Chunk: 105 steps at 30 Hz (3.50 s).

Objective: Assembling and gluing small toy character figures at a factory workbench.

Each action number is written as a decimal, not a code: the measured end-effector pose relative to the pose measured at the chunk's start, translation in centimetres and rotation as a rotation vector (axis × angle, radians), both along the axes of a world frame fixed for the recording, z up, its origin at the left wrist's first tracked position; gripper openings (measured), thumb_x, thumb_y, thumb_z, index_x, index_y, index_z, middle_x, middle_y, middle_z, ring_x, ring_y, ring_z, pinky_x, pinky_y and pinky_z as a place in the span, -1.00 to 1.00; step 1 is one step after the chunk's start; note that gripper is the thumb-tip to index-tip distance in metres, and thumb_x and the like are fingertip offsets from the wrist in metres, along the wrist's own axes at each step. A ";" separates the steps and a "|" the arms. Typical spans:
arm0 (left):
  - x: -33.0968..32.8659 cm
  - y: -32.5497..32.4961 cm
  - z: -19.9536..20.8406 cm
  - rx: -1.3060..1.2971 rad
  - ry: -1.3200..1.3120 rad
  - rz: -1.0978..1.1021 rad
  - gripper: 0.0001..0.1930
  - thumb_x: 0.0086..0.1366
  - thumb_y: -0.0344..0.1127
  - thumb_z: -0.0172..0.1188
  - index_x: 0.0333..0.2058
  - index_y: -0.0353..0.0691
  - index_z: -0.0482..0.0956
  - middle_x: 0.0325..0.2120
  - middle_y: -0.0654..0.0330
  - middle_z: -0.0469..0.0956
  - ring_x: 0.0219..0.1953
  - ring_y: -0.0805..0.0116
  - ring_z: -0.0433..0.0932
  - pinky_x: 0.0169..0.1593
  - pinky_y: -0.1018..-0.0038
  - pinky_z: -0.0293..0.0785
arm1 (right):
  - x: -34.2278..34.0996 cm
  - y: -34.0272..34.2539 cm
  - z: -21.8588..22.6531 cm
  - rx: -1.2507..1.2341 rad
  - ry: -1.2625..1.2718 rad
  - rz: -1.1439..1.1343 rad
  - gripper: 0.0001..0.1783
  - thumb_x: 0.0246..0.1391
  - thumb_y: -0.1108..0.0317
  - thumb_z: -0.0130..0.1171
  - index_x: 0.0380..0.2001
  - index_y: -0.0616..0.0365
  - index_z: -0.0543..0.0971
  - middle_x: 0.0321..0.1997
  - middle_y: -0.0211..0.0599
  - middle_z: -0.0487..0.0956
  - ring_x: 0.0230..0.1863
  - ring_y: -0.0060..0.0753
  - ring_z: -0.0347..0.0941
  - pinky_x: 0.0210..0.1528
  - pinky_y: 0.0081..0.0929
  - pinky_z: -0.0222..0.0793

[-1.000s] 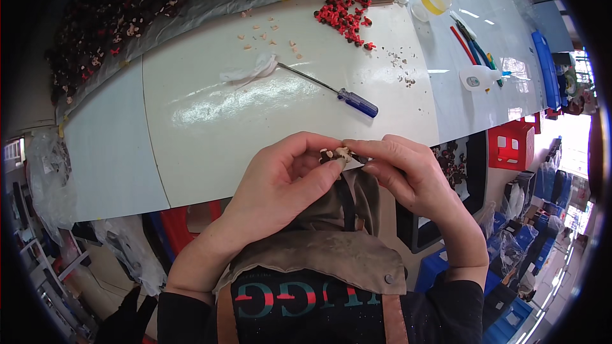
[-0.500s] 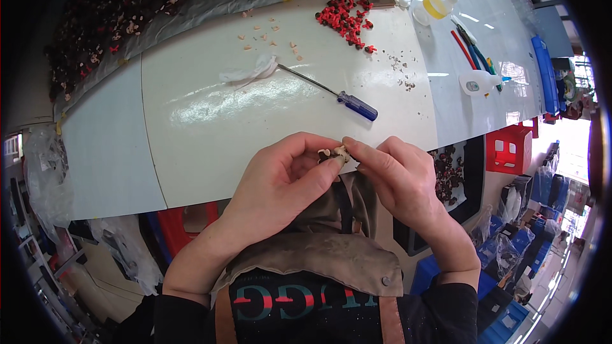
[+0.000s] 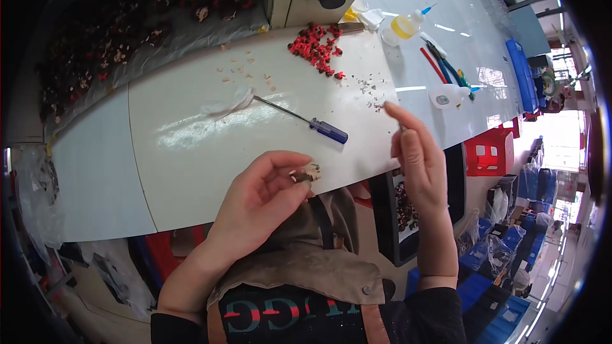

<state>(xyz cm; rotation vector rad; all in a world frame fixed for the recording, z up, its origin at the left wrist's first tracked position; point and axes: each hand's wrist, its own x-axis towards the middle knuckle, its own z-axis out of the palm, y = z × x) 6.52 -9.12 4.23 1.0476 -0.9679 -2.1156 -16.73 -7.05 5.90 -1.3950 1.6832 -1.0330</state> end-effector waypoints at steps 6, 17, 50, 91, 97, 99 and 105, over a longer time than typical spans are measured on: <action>-1.5 -0.7 1.1 -0.045 0.083 -0.072 -0.72 0.27 -0.54 0.02 -0.03 -0.35 0.36 -0.23 0.23 0.49 -0.18 0.59 0.47 -0.08 0.65 0.38 | -2.9 -1.2 -0.1 -0.003 0.263 -0.022 -0.77 0.20 0.36 -0.02 -0.13 0.21 0.50 -0.51 -0.55 0.38 -0.46 -0.79 0.19 -0.44 -0.77 0.08; -2.7 -0.9 -0.1 -0.039 0.033 -0.063 -0.73 0.28 -0.50 0.03 -0.04 -0.34 0.37 -0.21 0.23 0.50 -0.16 0.58 0.47 -0.04 0.64 0.38 | -3.6 -1.4 -1.8 -0.008 0.413 -0.056 -0.56 0.17 0.44 -0.04 0.11 0.07 0.16 -0.23 -0.19 0.40 -0.26 -0.45 0.36 -0.11 -0.46 0.30; -2.1 -0.4 -0.3 -0.069 0.060 -0.056 -0.73 0.28 -0.53 0.02 -0.04 -0.35 0.37 -0.22 0.23 0.49 -0.17 0.59 0.45 -0.04 0.64 0.37 | -2.8 -1.3 -1.1 -0.031 0.266 -0.042 -0.50 0.22 0.34 -0.08 0.24 -0.03 0.22 -0.54 -0.44 0.31 -0.43 -0.61 0.25 -0.24 -0.62 0.22; -1.9 -0.3 -0.8 -0.140 0.048 -0.093 -0.75 0.27 -0.51 0.02 -0.06 -0.32 0.41 -0.23 0.24 0.47 -0.21 0.57 0.48 -0.05 0.63 0.41 | -4.0 -2.4 -0.8 -0.106 0.703 0.026 -0.83 0.09 0.29 0.15 -0.38 0.17 0.49 -0.64 -0.24 0.42 -0.64 -0.38 0.28 -0.52 -0.51 0.24; -2.1 -0.3 -0.8 -0.128 0.053 -0.082 -0.75 0.28 -0.49 0.04 -0.06 -0.30 0.41 -0.28 0.31 0.47 -0.27 0.67 0.42 -0.15 0.70 0.35 | -4.0 -2.5 -0.6 -0.159 0.697 0.072 -0.78 0.10 0.27 0.15 -0.22 0.11 0.49 -0.59 -0.26 0.45 -0.59 -0.41 0.33 -0.45 -0.53 0.30; -2.0 -0.3 -0.8 -0.150 0.049 -0.087 -0.75 0.27 -0.50 0.04 -0.06 -0.30 0.41 -0.28 0.31 0.47 -0.27 0.67 0.42 -0.15 0.70 0.35 | -4.3 -2.5 -0.8 -0.164 0.824 0.088 -0.76 0.10 0.26 0.14 -0.17 0.08 0.49 -0.57 -0.27 0.46 -0.57 -0.41 0.35 -0.44 -0.53 0.30; -1.9 -0.3 -0.9 -0.141 0.033 -0.089 -0.75 0.27 -0.50 0.03 -0.06 -0.30 0.41 -0.28 0.30 0.47 -0.28 0.67 0.42 -0.15 0.70 0.36 | -2.8 -2.7 1.0 0.110 0.892 0.055 -0.71 0.12 0.26 0.11 -0.06 -0.03 0.51 -0.44 -0.24 0.55 -0.46 -0.39 0.47 -0.36 -0.53 0.36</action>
